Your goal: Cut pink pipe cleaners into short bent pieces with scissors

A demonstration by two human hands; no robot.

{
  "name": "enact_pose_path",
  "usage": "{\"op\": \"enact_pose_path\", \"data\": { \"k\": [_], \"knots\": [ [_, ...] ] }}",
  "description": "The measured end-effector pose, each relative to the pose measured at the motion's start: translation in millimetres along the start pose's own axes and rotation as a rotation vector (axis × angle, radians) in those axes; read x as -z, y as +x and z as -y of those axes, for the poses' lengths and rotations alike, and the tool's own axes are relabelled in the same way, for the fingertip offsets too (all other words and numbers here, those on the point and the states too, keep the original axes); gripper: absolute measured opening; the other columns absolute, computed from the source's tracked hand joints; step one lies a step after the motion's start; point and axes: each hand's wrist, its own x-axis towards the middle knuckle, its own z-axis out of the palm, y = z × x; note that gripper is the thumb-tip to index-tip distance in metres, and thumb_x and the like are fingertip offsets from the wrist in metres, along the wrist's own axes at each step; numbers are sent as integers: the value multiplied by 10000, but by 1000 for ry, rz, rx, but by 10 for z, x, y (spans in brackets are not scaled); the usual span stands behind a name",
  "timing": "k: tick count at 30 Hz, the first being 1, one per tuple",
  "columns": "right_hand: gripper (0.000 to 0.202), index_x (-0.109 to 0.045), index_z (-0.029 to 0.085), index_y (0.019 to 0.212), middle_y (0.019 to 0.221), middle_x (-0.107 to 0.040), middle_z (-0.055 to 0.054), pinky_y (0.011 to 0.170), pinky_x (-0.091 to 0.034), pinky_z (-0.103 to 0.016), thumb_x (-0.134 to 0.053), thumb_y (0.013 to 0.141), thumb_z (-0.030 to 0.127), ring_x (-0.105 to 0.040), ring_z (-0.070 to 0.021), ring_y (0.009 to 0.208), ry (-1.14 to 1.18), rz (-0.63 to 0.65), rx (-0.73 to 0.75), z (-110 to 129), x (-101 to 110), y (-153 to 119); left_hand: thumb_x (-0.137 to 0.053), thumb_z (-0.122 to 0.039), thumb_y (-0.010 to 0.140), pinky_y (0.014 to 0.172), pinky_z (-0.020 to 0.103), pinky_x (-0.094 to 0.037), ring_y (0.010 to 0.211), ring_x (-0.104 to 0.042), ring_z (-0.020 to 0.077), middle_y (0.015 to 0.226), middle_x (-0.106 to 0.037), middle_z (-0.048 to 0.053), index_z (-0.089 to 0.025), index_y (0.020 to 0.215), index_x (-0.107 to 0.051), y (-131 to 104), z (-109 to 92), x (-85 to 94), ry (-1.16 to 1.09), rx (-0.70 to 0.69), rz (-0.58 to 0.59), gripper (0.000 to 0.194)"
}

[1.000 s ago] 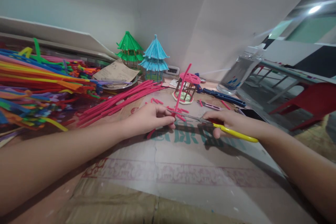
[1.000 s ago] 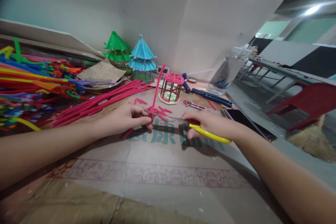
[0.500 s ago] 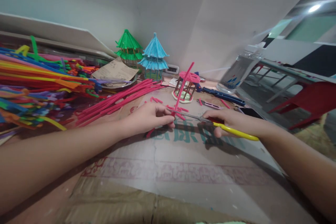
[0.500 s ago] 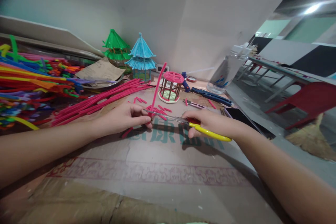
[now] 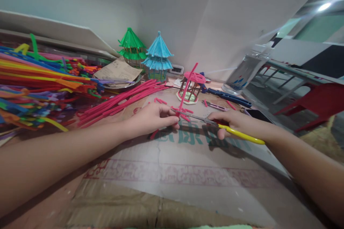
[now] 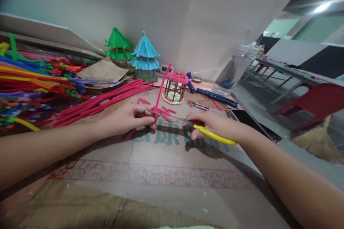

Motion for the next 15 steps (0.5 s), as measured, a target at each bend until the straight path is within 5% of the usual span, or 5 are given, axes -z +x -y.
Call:
{"op": "enact_pose_path", "data": {
  "k": [5,15],
  "knots": [
    [332,-607,215,913,782,-672,-7,624,-359,-271,-576,838,537,-569,-197,700,28,71,-29,-3,-13,2,-605,-375,879,744,251,-519,804,-701,166,845,-769,55,-155,838,-725,6,29,9,-25,-17,11,255],
    [410,-616,188,856,710,-580,5,579,-312,-250,-593,820,596,-463,-151,635,-63,-48,8,-56,-61,24,-598,-393,870,677,256,-513,757,-691,171,832,-767,60,-149,809,-712,3,-17,7,7,4,-6,276]
  ]
}}
